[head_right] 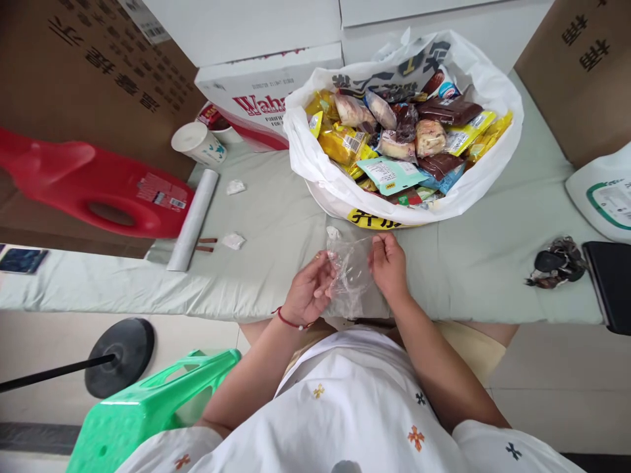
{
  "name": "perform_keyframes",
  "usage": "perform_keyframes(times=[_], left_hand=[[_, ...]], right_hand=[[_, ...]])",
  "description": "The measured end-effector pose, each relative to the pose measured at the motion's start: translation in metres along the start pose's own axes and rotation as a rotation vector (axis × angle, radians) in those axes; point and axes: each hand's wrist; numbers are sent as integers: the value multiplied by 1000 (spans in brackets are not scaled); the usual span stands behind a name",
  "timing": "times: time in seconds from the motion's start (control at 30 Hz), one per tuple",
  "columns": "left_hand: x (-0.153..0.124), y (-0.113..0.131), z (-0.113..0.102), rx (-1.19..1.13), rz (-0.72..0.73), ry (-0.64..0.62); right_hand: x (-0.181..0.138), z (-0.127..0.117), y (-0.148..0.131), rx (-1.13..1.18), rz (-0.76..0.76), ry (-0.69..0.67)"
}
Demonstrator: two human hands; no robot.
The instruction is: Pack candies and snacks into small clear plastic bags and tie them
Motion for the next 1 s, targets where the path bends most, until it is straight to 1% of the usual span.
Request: perform_keyframes(times=[0.07,0.1,0.13,0.17,0.23,0.3,0.33,0.4,0.47,0.57,0.67,0.73,0.8,0.83,0.93,1.0], left_hand=[[0,-4,1,-11,-187,26],[1,-7,2,-11,-241,35],[1,-10,2,-16,-252,39],[1,-13,2,-26,-217,39],[1,-17,2,-41,-66,40],[0,-16,2,-48,53,49],[-1,-15,1,-54,77,52],[-2,-12,-1,-62,79,46],[-2,-8,-3,-38,103,57],[0,-3,-7,69,219,156],[3,-2,-5,114,309,244],[6,-3,1,69,336,271],[9,-5,8,-3,344,307],[11,-6,12,-32,342,325],[15,-9,19,-64,345,352],[16,-10,19,-8,396,347]], right_hand=[[0,4,0,59,25,-38],[-1,6,-1,44,8,-47],[-3,8,-2,3,-25,-48],[-5,9,-3,-52,-67,-45],[-8,10,-5,-165,-148,-30],[-11,9,-5,-209,-178,-32],[-11,7,-5,-200,-172,-45],[-9,0,-5,-161,-149,-54],[-5,-9,-4,-126,-126,-27],[4,-23,-3,-62,-68,36],[9,-32,-7,134,32,56],[6,-32,-12,349,89,-9],[-3,-30,-17,525,129,-149],[-9,-29,-19,570,151,-226],[-26,-28,-20,545,246,-416],[-30,-31,-16,479,294,-473]])
Point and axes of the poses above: each hand's wrist, its own x-axis towards the middle knuckle, its own z-axis out of the palm, y = z × x, and after that the axes turned 15 degrees about -x, right-handed
